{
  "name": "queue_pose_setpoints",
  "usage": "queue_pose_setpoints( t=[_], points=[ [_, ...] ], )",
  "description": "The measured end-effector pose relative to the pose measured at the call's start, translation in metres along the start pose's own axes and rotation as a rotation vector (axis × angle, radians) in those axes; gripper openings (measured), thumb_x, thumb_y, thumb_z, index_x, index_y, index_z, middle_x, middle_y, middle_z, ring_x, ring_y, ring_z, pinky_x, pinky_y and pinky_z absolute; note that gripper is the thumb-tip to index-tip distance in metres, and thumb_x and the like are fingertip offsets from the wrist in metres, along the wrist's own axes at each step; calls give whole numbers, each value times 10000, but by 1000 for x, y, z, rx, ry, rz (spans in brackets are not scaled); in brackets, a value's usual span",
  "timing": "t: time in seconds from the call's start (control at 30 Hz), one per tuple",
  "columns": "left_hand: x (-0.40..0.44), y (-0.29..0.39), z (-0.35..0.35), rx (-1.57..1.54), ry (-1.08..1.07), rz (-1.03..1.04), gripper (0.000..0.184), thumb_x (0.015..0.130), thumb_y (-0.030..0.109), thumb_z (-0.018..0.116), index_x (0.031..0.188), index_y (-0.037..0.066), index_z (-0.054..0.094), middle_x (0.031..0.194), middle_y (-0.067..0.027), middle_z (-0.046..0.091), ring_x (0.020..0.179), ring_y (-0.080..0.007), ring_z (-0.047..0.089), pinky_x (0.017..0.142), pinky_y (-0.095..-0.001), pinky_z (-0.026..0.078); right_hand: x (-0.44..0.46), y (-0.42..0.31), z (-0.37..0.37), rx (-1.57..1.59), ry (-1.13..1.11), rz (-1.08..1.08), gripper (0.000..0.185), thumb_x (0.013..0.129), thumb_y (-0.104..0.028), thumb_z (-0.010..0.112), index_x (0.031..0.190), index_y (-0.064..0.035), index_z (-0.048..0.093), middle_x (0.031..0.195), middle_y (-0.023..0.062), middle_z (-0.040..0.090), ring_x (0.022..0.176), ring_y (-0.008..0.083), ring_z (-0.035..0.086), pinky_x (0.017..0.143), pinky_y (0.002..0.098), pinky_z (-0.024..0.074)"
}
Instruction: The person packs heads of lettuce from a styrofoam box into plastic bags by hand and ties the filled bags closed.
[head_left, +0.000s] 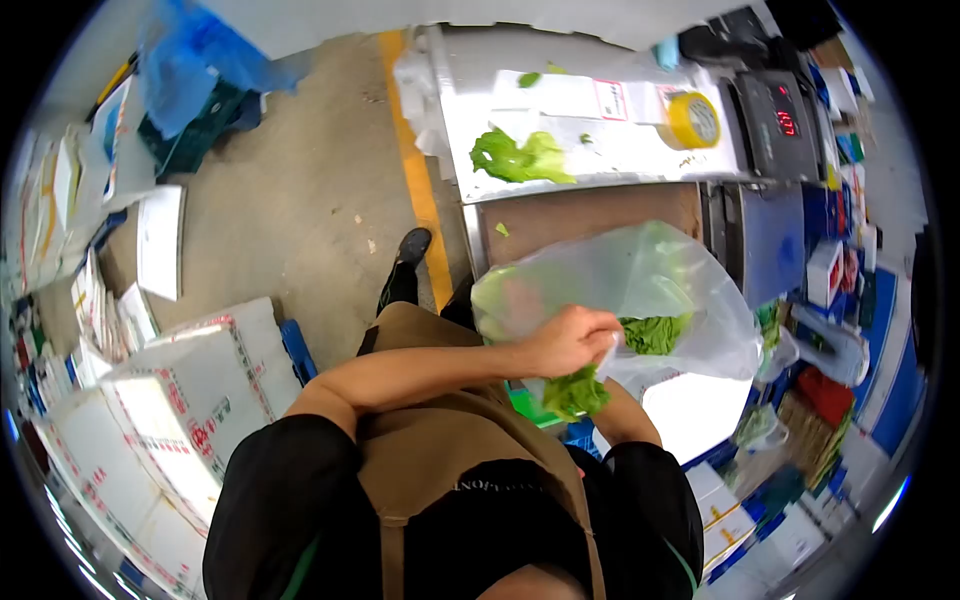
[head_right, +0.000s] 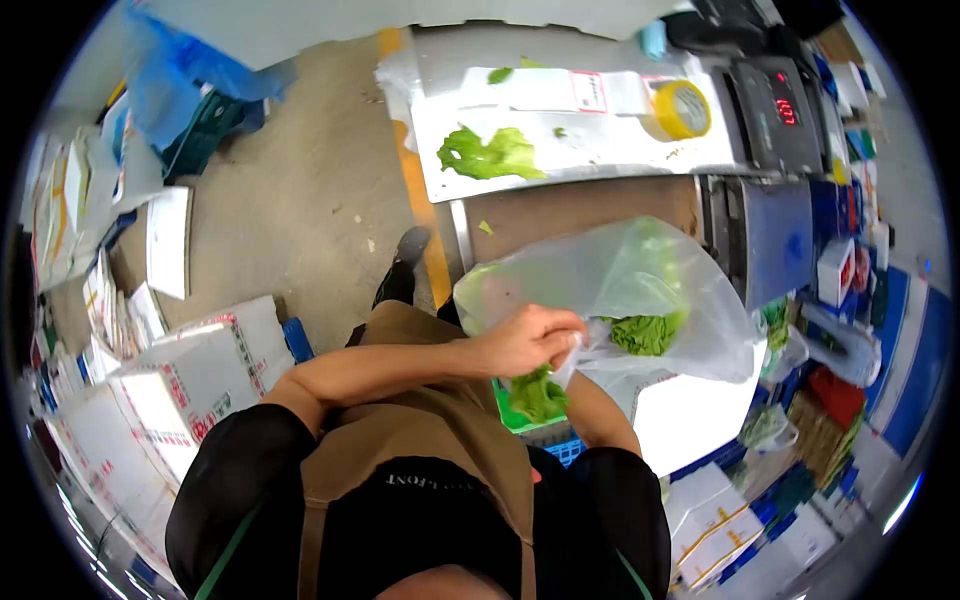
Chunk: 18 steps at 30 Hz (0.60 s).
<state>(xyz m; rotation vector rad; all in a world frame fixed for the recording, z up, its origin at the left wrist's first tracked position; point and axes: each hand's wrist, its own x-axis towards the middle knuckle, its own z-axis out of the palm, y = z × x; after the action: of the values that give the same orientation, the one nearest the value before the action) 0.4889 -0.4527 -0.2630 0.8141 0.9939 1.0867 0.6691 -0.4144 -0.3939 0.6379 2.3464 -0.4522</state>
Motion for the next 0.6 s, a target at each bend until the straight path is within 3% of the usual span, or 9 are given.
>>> queue_pose_setpoints(
  t=[0.07, 0.13, 0.23, 0.3, 0.37, 0.43, 0.5, 0.57, 0.6],
  points=[
    [-2, 0, -6, 31, -21, 35, 240, 935, 116, 494, 1132, 26, 598, 648, -16, 594, 596, -73, 527, 560, -242, 434, 8, -14, 1, 45, -1, -34, 486, 757, -268, 639, 1215, -119, 576, 1307, 216, 472, 1224, 379, 426, 1000, 531, 328],
    [-5, 30, -17, 150, 4, -70, 288, 931, 118, 497, 1202, 40, 556, 650, -5, 588, 599, -65, 521, 569, -229, 434, 16, -22, -4, 107, 11, -51, 478, 775, -255, 626, 1229, -119, 565, 1306, 216, 476, 1227, 375, 427, 1003, 525, 332],
    [-12, 59, -28, 59, 39, -83, 336, 932, 118, 505, 1259, 43, 497, 643, 0, 563, 605, -56, 510, 574, -217, 429, 10, -17, -23, 366, 114, -48, 468, 801, -237, 606, 1250, -120, 549, 1306, 215, 480, 1230, 370, 430, 1006, 516, 337],
    [-15, 82, -16, -18, 45, -37, 315, 939, 103, 499, 1245, 33, 492, 645, -1, 550, 608, -54, 505, 574, -210, 422, -20, -4, -43, 790, 405, 9, 461, 818, -224, 592, 1265, -121, 538, 1306, 214, 483, 1233, 366, 432, 1009, 509, 340],
    [-17, 99, 6, -87, 64, 6, 288, 947, 84, 492, 1228, 22, 494, 649, 2, 541, 613, -49, 503, 573, -202, 415, -76, -1, -59, 1211, 866, 63, 455, 859, -195, 551, 1306, -122, 498, 1306, 216, 488, 1225, 355, 450, 1007, 479, 364],
    [-10, 100, 45, -99, -60, 60, 260, 947, 53, 484, 1199, -8, 491, 656, -7, 547, 623, -53, 507, 579, -210, 425, -137, -25, -80, 2081, 1076, -244, 601, 836, -233, 622, 1378, -106, 397, 1347, 194, 462, 1152, 314, 515, 949, 408, 430],
    [2, 85, 93, -62, -241, 71, 265, 949, 79, 477, 1203, 3, 494, 681, -16, 553, 641, -69, 529, 619, -224, 444, -188, -59, -88, 2227, 1267, -372, 781, 761, -148, 721, 1415, -66, 303, 1371, 191, 437, 1131, 275, 530, 916, 377, 457],
    [12, 69, 139, -30, -417, -9, 260, 952, 82, 465, 1195, -4, 499, 699, -9, 571, 668, -62, 544, 642, -224, 454, -221, -77, -84, 1908, 1482, -50, 847, 725, -86, 749, 1423, -42, 271, 1363, 185, 435, 1134, 250, 520, 923, 356, 455],
    [14, 65, 164, -54, -481, -15, 266, 949, 95, 477, 1193, -7, 501, 703, -21, 591, 657, -99, 565, 650, -241, 462, -232, -85, -78, 1744, 1553, 116, 882, 707, -55, 763, 1427, -30, 255, 1359, 182, 435, 1136, 237, 515, 926, 345, 453]
  ],
)
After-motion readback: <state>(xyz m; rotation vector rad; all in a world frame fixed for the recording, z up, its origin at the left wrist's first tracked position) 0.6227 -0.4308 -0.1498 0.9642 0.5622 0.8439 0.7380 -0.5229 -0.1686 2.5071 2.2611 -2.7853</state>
